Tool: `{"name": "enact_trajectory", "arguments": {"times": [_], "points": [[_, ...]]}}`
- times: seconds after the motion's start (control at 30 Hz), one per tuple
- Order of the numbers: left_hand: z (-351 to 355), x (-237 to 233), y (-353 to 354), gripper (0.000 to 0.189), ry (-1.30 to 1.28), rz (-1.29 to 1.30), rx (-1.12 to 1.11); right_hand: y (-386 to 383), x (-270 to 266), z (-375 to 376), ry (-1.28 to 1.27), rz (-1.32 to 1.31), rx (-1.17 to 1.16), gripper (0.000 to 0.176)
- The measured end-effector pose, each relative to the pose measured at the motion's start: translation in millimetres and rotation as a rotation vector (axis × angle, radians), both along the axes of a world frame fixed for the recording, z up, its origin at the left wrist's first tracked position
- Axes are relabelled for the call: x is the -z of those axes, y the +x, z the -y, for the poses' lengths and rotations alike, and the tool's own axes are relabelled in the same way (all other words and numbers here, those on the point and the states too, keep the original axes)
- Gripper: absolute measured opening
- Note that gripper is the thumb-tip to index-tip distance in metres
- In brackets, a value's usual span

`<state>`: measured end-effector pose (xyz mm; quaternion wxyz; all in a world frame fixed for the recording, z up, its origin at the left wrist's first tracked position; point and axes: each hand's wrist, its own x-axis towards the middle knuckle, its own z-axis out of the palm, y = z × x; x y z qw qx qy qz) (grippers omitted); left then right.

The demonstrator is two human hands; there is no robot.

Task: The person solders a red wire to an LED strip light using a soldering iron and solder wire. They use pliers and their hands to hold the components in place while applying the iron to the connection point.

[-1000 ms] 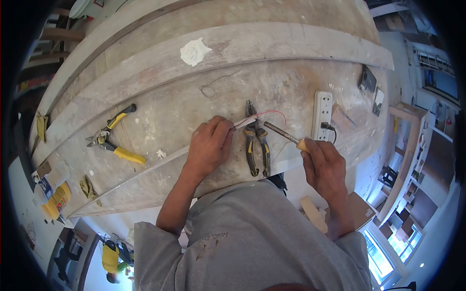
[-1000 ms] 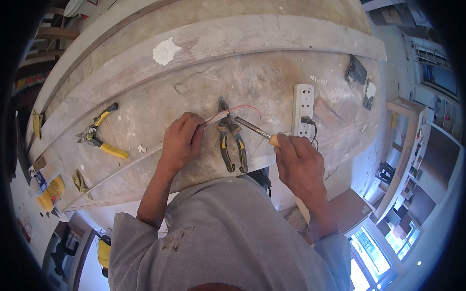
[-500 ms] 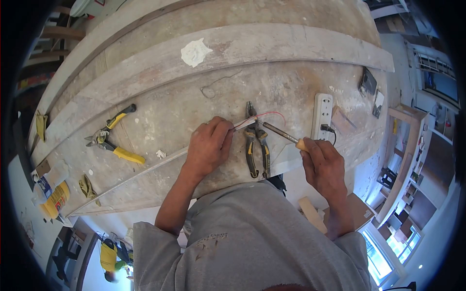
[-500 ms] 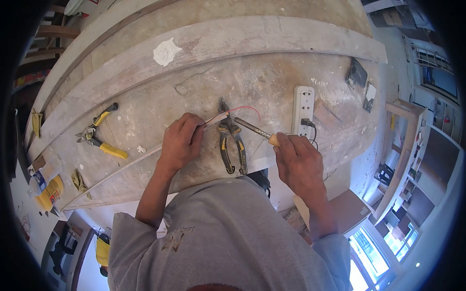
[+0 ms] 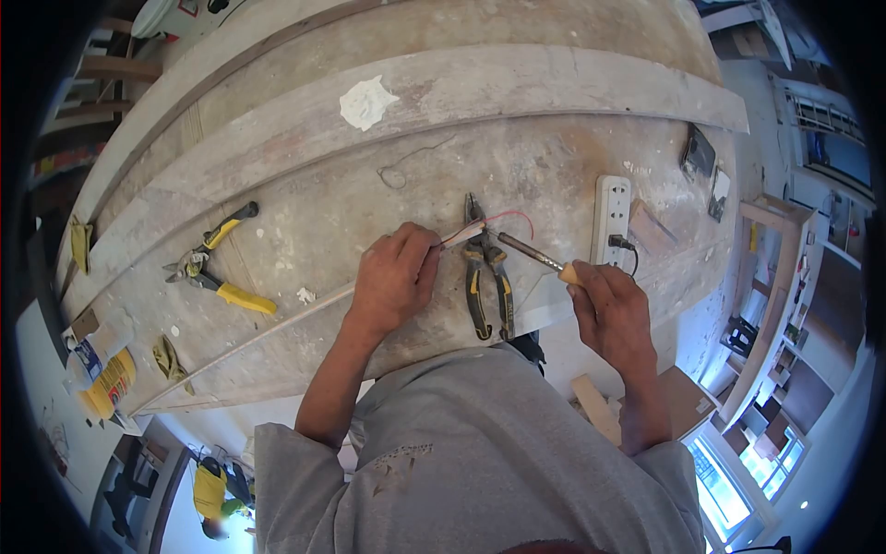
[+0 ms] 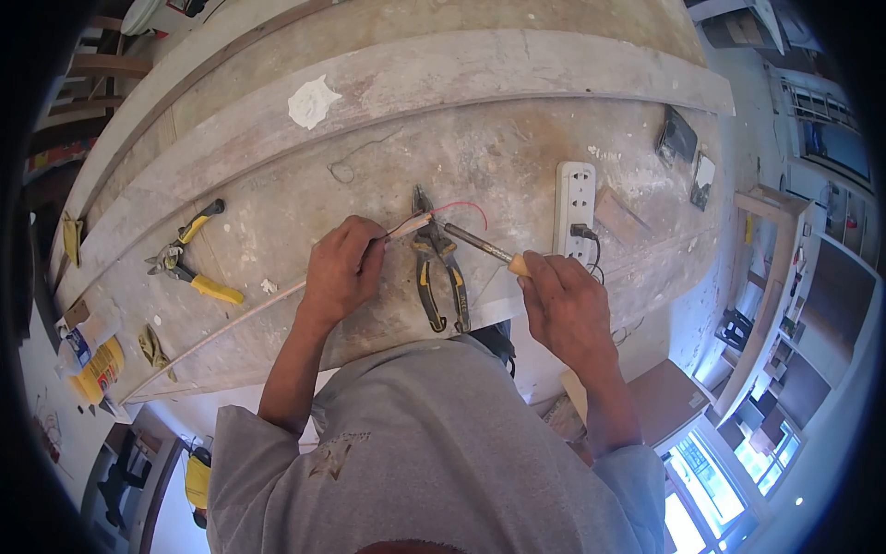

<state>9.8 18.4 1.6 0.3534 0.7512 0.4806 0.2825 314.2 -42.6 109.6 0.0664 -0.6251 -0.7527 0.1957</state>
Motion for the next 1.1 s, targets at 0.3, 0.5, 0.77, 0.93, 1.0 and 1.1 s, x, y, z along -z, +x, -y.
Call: {"name": "enact_trajectory", "arguments": {"times": [0.3,0.5,0.77,0.93,1.0,1.1], "points": [[-1.3,-16.5,-15.1,0.012,-0.16,-0.001,-0.027,-0.5,-5.9,5.5,-0.034,-0.113,0.094,0.027],[-0.7,-14.4,-20.2,0.01,-0.136,-0.028,0.017,-3.3,9.7,18.3,-0.059,-0.192,0.105,0.029],[3.2,-11.9,-15.3,0.01,-0.108,-0.067,0.014,-10.9,13.0,17.3,-0.051,-0.182,0.096,0.029],[4.4,-12.3,-14.9,0.011,-0.072,-0.091,0.016,-8.6,20.8,16.2,-0.039,-0.19,0.081,0.028],[3.3,-12.8,-15.3,0.011,-0.053,-0.101,0.023,-7.7,22.2,14.6,-0.035,-0.19,0.076,0.029],[0.6,-15.9,-15.8,0.012,-0.018,-0.14,0.041,-6.7,23.2,13.3,-0.037,-0.207,0.063,0.029]]}}
